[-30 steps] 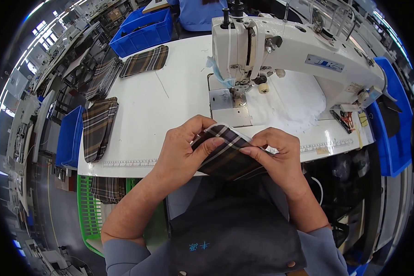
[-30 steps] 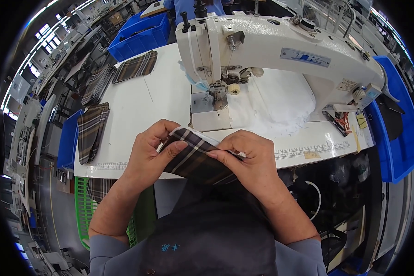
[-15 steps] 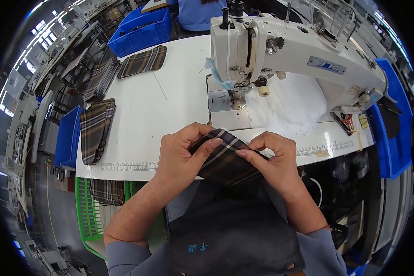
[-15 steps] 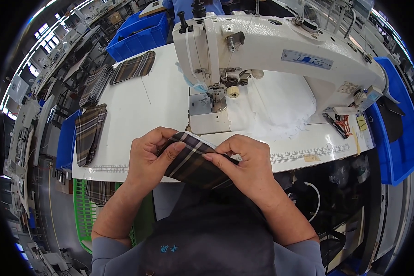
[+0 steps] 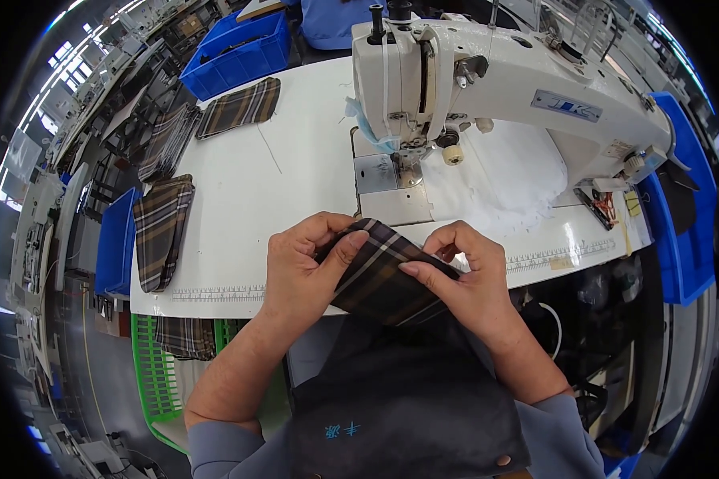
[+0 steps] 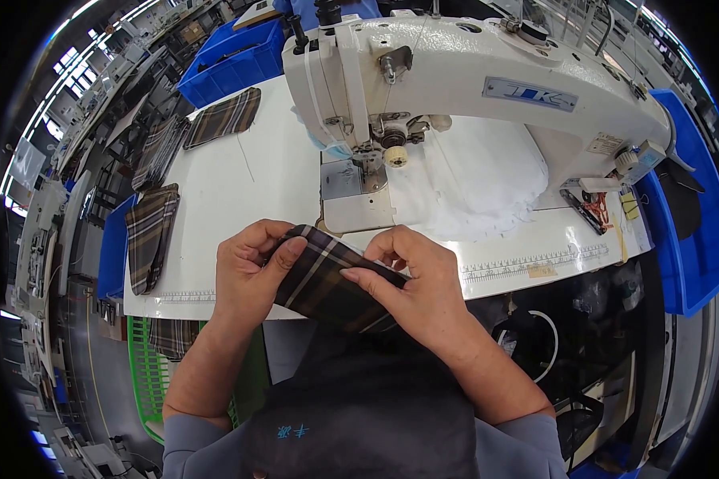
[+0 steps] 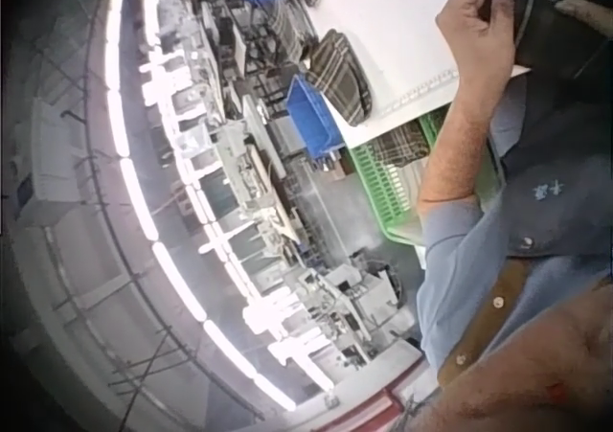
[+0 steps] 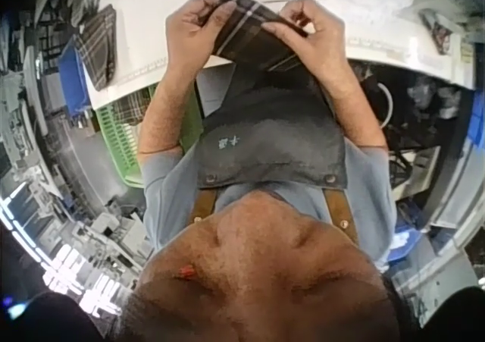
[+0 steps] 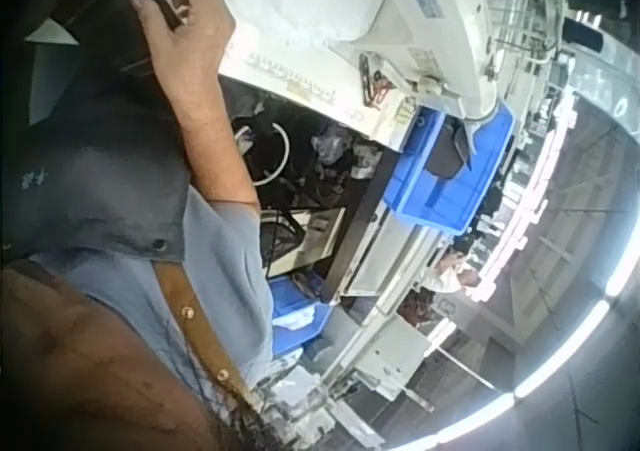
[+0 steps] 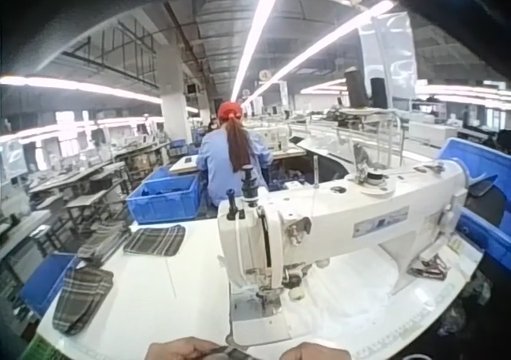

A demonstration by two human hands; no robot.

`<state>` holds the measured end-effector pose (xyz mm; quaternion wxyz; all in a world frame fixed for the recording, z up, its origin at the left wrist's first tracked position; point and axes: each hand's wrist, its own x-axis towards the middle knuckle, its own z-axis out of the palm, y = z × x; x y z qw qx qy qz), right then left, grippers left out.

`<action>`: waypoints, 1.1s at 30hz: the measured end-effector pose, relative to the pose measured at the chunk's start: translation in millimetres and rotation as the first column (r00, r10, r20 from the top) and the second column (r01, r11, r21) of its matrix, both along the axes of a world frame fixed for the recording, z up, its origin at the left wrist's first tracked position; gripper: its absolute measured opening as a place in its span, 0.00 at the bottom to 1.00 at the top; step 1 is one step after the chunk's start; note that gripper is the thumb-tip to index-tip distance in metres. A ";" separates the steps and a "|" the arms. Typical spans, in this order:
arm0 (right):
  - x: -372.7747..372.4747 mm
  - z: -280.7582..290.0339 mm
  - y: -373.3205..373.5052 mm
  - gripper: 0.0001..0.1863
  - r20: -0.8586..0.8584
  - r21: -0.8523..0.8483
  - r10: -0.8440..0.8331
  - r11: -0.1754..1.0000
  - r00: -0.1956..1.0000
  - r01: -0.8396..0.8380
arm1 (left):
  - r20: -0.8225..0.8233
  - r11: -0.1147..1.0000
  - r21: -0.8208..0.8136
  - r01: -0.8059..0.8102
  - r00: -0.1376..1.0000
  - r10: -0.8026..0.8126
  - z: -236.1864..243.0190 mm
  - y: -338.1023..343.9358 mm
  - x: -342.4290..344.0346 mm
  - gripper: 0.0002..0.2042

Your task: Sewing together pieces of plaid fabric to create a pouch using an industrial sewing machine.

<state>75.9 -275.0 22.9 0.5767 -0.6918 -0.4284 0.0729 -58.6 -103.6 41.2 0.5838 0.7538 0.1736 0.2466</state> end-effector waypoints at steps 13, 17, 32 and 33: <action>3.9 -5.1 -0.9 0.06 -0.073 0.063 0.096 0.994 0.993 -0.092 | -0.007 0.962 -0.259 0.087 0.996 -0.091 4.4 7.8 -0.4 0.09; 2.3 -4.9 0.0 0.06 -0.061 0.067 0.090 0.994 0.994 -0.086 | -0.007 0.978 -0.198 0.059 0.998 -0.062 1.2 6.8 -2.4 0.09; 4.8 -2.4 12.1 0.09 -0.093 -0.088 0.112 0.989 0.989 -0.120 | -0.166 0.994 -0.038 0.098 0.981 -0.103 3.0 36.0 26.6 0.06; 8.0 -3.7 14.6 0.09 -0.092 -0.091 0.112 0.988 0.989 -0.121 | -0.183 0.996 0.015 0.086 0.980 -0.081 -4.2 43.1 33.7 0.06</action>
